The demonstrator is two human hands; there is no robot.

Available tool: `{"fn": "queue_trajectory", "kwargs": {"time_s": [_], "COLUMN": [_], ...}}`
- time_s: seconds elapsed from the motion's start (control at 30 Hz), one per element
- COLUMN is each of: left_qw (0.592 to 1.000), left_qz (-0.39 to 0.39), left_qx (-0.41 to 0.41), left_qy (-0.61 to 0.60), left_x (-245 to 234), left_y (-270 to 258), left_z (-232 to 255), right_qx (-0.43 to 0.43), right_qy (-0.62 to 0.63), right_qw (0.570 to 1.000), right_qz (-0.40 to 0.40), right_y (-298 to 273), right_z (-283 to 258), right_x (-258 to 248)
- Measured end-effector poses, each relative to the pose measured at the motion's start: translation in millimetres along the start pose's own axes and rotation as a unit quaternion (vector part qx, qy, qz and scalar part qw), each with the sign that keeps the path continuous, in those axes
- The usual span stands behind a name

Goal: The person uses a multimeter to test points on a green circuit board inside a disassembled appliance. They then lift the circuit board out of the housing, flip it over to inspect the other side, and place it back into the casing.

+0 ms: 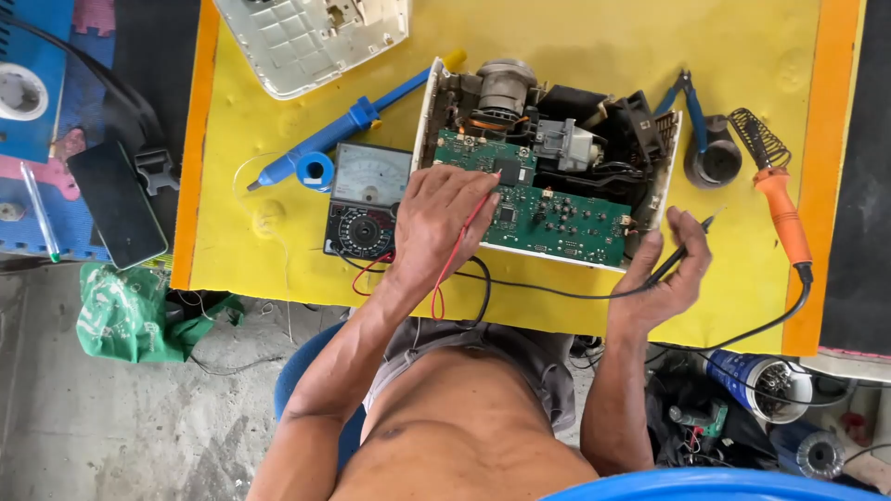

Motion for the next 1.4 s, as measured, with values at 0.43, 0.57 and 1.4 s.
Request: {"fn": "queue_trajectory", "kwargs": {"time_s": [0.43, 0.57, 1.4], "left_qw": [0.999, 0.994, 0.974], "left_qz": [0.043, 0.021, -0.089], "left_qx": [0.014, -0.015, -0.077], "left_qy": [-0.003, -0.11, -0.194], "left_x": [18.6, 35.9, 60.6], "left_y": [-9.6, -4.1, 0.3], "left_z": [34.7, 60.5, 56.1], "right_qx": [0.025, 0.076, 0.031], "right_qy": [0.041, 0.14, 0.114], "right_qw": [0.999, 0.987, 0.986], "right_qz": [-0.007, -0.038, -0.12], "right_y": [-7.6, -13.0, -8.4], "right_z": [-3.8, 0.3, -1.9], "right_x": [-20.1, -3.9, 0.2]}}
Point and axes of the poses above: each hand's wrist, its own y-axis towards the middle knuckle, its own x-axis out of the palm, z = x × y, the point moved 8 cm from there along y, towards the middle knuckle, and after that the axes turned 1 degree about x, right-handed, at the moved point
